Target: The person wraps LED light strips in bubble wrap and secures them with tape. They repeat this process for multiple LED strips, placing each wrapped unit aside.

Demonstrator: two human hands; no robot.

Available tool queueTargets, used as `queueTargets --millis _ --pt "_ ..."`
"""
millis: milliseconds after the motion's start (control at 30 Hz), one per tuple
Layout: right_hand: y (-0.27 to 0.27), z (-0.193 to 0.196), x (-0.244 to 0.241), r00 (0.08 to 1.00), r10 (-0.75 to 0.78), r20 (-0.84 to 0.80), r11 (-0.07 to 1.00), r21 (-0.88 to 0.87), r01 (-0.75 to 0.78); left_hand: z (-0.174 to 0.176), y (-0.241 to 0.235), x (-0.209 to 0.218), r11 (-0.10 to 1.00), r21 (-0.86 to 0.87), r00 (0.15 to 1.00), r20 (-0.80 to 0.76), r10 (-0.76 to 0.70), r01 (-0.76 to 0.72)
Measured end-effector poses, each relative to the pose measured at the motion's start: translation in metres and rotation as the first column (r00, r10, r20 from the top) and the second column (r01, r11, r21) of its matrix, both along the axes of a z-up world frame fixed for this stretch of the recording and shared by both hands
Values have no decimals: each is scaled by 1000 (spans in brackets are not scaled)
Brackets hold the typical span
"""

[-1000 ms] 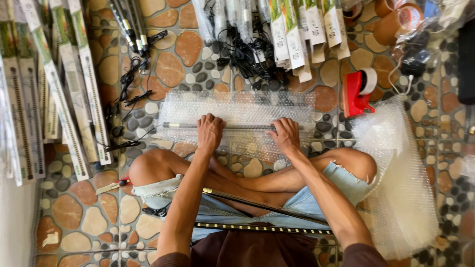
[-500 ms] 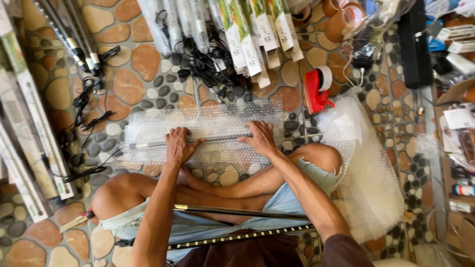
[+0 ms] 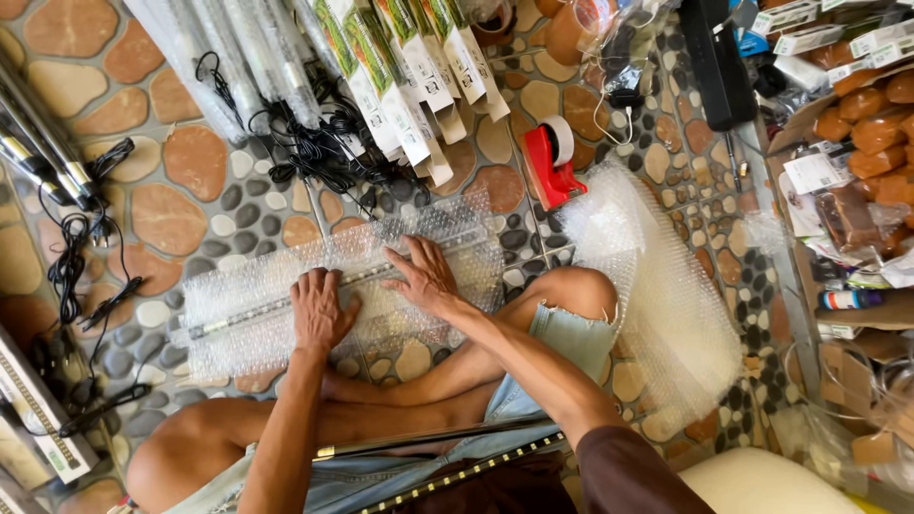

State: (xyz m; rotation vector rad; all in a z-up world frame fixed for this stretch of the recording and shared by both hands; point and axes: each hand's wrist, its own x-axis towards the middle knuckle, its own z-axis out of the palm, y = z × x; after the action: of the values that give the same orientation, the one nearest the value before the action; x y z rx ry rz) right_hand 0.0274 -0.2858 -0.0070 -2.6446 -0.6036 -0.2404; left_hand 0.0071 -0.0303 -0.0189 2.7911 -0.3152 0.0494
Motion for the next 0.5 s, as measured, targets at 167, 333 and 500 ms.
queueTargets --millis 167,333,500 --pt "-7 30 33 986 100 -135 994 -24 -104 -9 16 22 982 171 996 -48 -68 76" --pt "-12 69 31 912 288 -291 957 110 -267 30 58 9 879 427 977 -71 -199 211" --pt "-59 172 49 956 -109 -272 991 41 124 218 78 -18 794 566 974 -171 -152 223"
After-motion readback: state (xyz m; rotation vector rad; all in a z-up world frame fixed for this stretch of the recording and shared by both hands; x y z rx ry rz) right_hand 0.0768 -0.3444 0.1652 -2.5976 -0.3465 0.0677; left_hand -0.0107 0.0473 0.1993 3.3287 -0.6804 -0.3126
